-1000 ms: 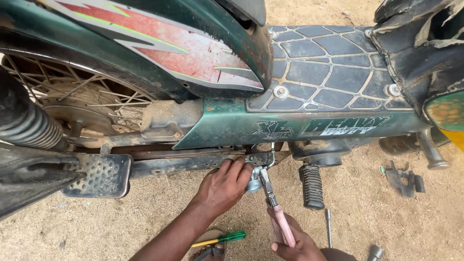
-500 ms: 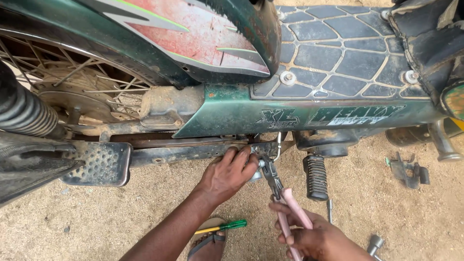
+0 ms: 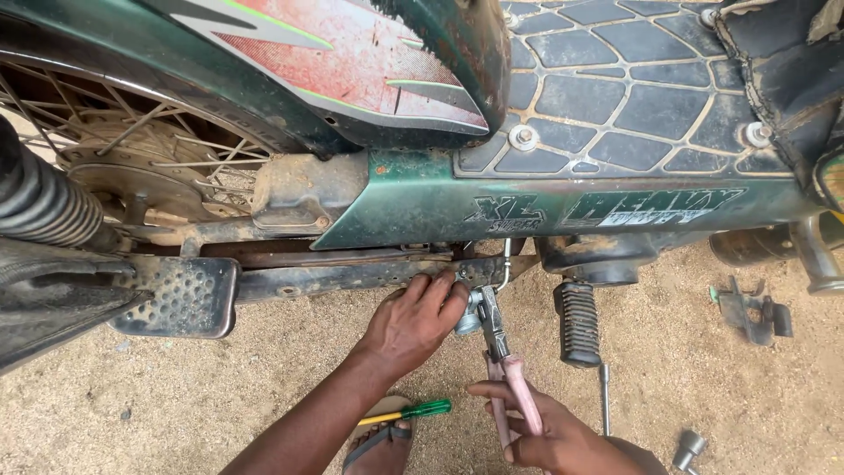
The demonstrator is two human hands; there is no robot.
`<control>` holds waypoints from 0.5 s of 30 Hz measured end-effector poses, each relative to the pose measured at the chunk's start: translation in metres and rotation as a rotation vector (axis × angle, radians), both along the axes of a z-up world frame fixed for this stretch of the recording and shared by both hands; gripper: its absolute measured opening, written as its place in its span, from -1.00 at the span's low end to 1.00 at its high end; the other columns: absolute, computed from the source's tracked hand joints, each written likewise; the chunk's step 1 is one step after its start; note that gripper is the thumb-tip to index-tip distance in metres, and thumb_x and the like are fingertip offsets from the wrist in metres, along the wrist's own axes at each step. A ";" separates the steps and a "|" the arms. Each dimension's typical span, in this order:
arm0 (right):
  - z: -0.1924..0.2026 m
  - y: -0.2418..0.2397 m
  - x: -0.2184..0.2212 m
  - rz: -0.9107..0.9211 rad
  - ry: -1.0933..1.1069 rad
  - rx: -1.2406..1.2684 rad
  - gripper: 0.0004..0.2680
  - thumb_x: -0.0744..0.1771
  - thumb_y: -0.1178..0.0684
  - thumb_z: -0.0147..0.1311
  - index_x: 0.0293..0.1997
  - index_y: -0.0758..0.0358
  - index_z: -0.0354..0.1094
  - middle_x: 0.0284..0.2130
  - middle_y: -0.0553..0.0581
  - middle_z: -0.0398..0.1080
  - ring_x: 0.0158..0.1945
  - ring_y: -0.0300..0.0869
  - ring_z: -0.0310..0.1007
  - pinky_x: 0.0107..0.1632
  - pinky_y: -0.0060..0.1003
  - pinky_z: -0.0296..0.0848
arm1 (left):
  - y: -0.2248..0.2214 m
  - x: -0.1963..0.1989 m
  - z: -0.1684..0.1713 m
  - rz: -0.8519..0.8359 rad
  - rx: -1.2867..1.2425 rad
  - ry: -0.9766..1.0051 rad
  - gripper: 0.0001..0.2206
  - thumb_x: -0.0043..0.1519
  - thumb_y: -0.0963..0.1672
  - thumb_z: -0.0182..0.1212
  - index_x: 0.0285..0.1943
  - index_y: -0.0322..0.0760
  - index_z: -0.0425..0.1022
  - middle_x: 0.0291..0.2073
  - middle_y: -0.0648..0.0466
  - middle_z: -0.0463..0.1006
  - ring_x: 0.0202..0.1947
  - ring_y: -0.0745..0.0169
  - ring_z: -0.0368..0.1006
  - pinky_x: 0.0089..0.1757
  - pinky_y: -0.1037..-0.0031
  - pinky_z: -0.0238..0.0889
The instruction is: Installing or repairing the carburetor on a small motorcycle engine.
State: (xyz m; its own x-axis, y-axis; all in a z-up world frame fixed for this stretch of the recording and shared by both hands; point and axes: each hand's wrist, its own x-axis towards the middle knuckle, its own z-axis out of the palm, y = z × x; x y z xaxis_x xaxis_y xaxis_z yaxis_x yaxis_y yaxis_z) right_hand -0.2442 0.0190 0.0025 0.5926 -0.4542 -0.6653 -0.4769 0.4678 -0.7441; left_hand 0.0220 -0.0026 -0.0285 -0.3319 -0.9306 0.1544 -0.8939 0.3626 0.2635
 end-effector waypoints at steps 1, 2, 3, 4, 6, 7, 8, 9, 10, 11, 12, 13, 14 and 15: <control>0.002 -0.005 0.003 0.000 0.001 -0.002 -0.41 0.12 0.27 0.06 0.35 0.17 0.26 0.40 0.09 0.10 0.44 -0.15 0.15 0.40 -0.22 0.07 | -0.001 0.000 0.003 0.000 -0.002 0.001 -0.58 0.16 -0.30 0.21 0.22 -0.38 0.30 0.20 -0.24 0.34 0.02 -0.03 0.43 -0.24 0.39 0.59; 0.004 -0.009 0.005 0.029 0.015 -0.027 -0.40 0.12 0.25 0.07 0.37 0.14 0.27 0.41 0.06 0.10 0.45 -0.19 0.12 0.40 -0.24 0.07 | 0.001 0.001 0.005 -0.005 -0.011 0.012 -0.59 0.16 -0.29 0.19 0.21 -0.38 0.30 0.19 -0.22 0.34 0.02 -0.02 0.43 -0.23 0.38 0.58; 0.006 -0.012 0.008 0.059 0.029 -0.051 -0.38 0.12 0.23 0.07 0.39 0.12 0.28 0.42 0.03 0.10 0.46 -0.24 0.10 0.39 -0.25 0.07 | 0.002 0.001 0.007 -0.011 -0.020 0.023 -0.60 0.15 -0.29 0.18 0.20 -0.39 0.30 0.19 -0.21 0.34 0.02 -0.01 0.42 -0.22 0.38 0.58; 0.007 -0.010 0.009 0.060 0.027 -0.050 -0.38 0.12 0.23 0.07 0.39 0.12 0.28 0.42 0.03 0.10 0.46 -0.24 0.10 0.39 -0.25 0.07 | 0.002 0.002 0.007 -0.010 -0.018 0.021 -0.60 0.15 -0.29 0.18 0.20 -0.39 0.30 0.19 -0.21 0.34 0.02 -0.01 0.42 -0.22 0.38 0.58; 0.010 -0.007 0.012 0.005 0.023 -0.092 -0.44 0.10 0.23 0.06 0.28 0.18 0.32 0.25 0.12 0.24 0.28 -0.17 0.25 0.27 -0.27 0.15 | 0.002 0.003 0.007 0.008 -0.068 0.040 -0.60 0.13 -0.27 0.20 0.18 -0.36 0.31 0.15 -0.16 0.36 0.05 -0.02 0.42 -0.20 0.37 0.58; 0.000 -0.002 0.009 0.008 0.022 -0.089 -0.44 0.10 0.23 0.06 0.28 0.18 0.32 0.25 0.12 0.24 0.28 -0.17 0.25 0.27 -0.27 0.15 | 0.003 0.004 0.006 0.011 -0.065 0.040 -0.60 0.13 -0.27 0.20 0.18 -0.36 0.31 0.15 -0.16 0.36 0.05 -0.02 0.42 -0.20 0.37 0.58; -0.010 0.003 0.005 -0.066 0.000 -0.035 -0.48 0.10 0.24 0.07 0.22 0.26 0.33 0.10 0.16 0.27 0.15 -0.13 0.28 0.18 -0.27 0.18 | 0.003 0.003 0.005 0.020 -0.053 0.040 -0.59 0.13 -0.27 0.20 0.18 -0.35 0.31 0.15 -0.15 0.36 0.05 -0.02 0.41 -0.20 0.37 0.58; -0.020 0.008 0.001 -0.139 -0.022 0.019 -0.52 0.10 0.25 0.07 0.16 0.33 0.35 -0.04 0.20 0.30 0.02 -0.09 0.31 0.10 -0.26 0.21 | 0.003 0.002 0.004 0.030 -0.042 0.040 -0.59 0.13 -0.27 0.20 0.18 -0.34 0.31 0.15 -0.15 0.37 0.06 -0.02 0.41 -0.20 0.37 0.57; -0.037 0.009 -0.007 -0.140 -0.023 0.016 -0.52 0.10 0.25 0.07 0.16 0.33 0.35 -0.04 0.20 0.30 0.02 -0.09 0.31 0.10 -0.26 0.21 | 0.002 0.002 0.003 0.028 -0.045 0.040 -0.59 0.13 -0.27 0.20 0.18 -0.34 0.31 0.15 -0.15 0.37 0.06 -0.02 0.41 -0.20 0.37 0.57; -0.054 0.010 -0.016 -0.167 -0.071 0.076 -0.53 0.10 0.26 0.07 0.14 0.38 0.35 -0.14 0.21 0.29 -0.06 -0.07 0.31 0.02 -0.24 0.24 | 0.000 0.003 0.002 0.020 -0.045 0.027 -0.60 0.14 -0.27 0.20 0.18 -0.34 0.31 0.16 -0.16 0.37 0.06 -0.02 0.41 -0.20 0.37 0.57; -0.072 0.011 -0.024 -0.191 -0.121 0.140 -0.55 0.10 0.26 0.07 0.12 0.44 0.34 -0.24 0.22 0.28 -0.14 -0.06 0.30 -0.05 -0.22 0.26 | 0.000 0.004 0.001 0.015 -0.041 0.014 -0.61 0.16 -0.27 0.19 0.18 -0.34 0.30 0.16 -0.18 0.37 0.06 -0.02 0.42 -0.19 0.37 0.57; -0.060 0.009 -0.022 -0.188 -0.122 0.140 -0.55 0.10 0.26 0.07 0.12 0.44 0.34 -0.24 0.22 0.28 -0.14 -0.06 0.30 -0.05 -0.22 0.26 | 0.000 0.002 -0.006 0.017 -0.042 0.012 -0.61 0.16 -0.27 0.19 0.18 -0.34 0.30 0.16 -0.18 0.37 0.06 -0.02 0.42 -0.19 0.37 0.57; -0.049 0.008 -0.019 -0.192 -0.108 0.201 -0.52 0.09 0.26 0.07 0.14 0.43 0.31 -0.23 0.23 0.31 -0.15 -0.04 0.33 -0.08 -0.20 0.30 | 0.001 0.001 -0.013 0.010 -0.056 0.016 -0.62 0.17 -0.26 0.20 0.18 -0.35 0.30 0.16 -0.20 0.38 0.05 -0.04 0.44 -0.16 0.37 0.57; -0.038 0.007 -0.017 -0.196 -0.093 0.263 -0.50 0.07 0.27 0.06 0.16 0.42 0.27 -0.23 0.24 0.34 -0.15 -0.03 0.36 -0.10 -0.18 0.34 | 0.002 -0.001 -0.021 0.002 -0.070 0.020 -0.63 0.19 -0.26 0.20 0.18 -0.37 0.30 0.15 -0.23 0.39 0.04 -0.05 0.45 -0.14 0.36 0.57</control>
